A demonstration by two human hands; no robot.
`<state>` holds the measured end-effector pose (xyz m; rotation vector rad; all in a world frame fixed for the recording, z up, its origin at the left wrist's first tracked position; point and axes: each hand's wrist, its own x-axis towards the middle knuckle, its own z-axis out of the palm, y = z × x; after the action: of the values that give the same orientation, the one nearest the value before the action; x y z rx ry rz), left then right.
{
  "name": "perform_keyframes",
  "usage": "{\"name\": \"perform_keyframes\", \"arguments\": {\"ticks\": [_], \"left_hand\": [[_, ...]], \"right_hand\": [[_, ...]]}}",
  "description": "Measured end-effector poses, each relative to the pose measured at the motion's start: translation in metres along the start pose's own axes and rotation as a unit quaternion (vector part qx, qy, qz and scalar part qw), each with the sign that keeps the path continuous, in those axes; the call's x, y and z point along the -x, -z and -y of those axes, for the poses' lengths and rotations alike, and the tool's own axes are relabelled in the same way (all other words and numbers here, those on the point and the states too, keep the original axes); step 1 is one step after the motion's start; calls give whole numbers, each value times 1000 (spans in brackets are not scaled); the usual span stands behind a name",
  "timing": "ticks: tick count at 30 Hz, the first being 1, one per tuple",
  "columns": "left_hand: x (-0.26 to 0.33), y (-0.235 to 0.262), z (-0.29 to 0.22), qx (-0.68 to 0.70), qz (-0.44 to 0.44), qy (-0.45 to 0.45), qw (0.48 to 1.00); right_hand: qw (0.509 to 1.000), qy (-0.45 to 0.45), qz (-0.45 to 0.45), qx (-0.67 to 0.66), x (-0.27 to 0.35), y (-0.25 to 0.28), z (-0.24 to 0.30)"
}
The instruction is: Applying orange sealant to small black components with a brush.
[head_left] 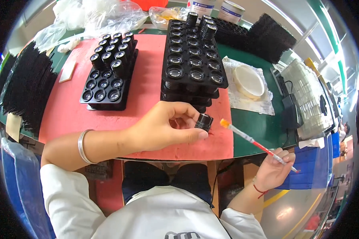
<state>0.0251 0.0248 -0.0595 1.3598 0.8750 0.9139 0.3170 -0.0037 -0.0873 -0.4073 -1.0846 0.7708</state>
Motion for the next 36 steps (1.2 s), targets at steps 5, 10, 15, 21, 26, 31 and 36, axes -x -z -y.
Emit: {"name": "perform_keyframes", "arguments": {"ticks": [5, 10, 15, 21, 26, 31, 36], "left_hand": [[1, 0, 1, 21, -2, -1, 1000], [1, 0, 0, 18, 6, -3, 1000], [1, 1, -1, 19, 18, 10, 1000], [-1, 4, 5, 39, 57, -7, 998], [-1, 5, -1, 48, 97, 11, 994], [-2, 6, 2, 46, 108, -9, 993], [6, 4, -16, -118, 78, -32, 989]], "right_hand": [[996, 35, 50, 58, -1, -4, 0], [988, 80, 70, 111, -1, -3, 1], [988, 43, 112, 97, -2, 1, 5], [985, 47, 112, 126, -5, 5, 0], [987, 49, 66, 140, -3, 9, -8], [992, 34, 35, 117, -2, 10, -12], [998, -1, -60, -5, -3, 20, -25]]}}
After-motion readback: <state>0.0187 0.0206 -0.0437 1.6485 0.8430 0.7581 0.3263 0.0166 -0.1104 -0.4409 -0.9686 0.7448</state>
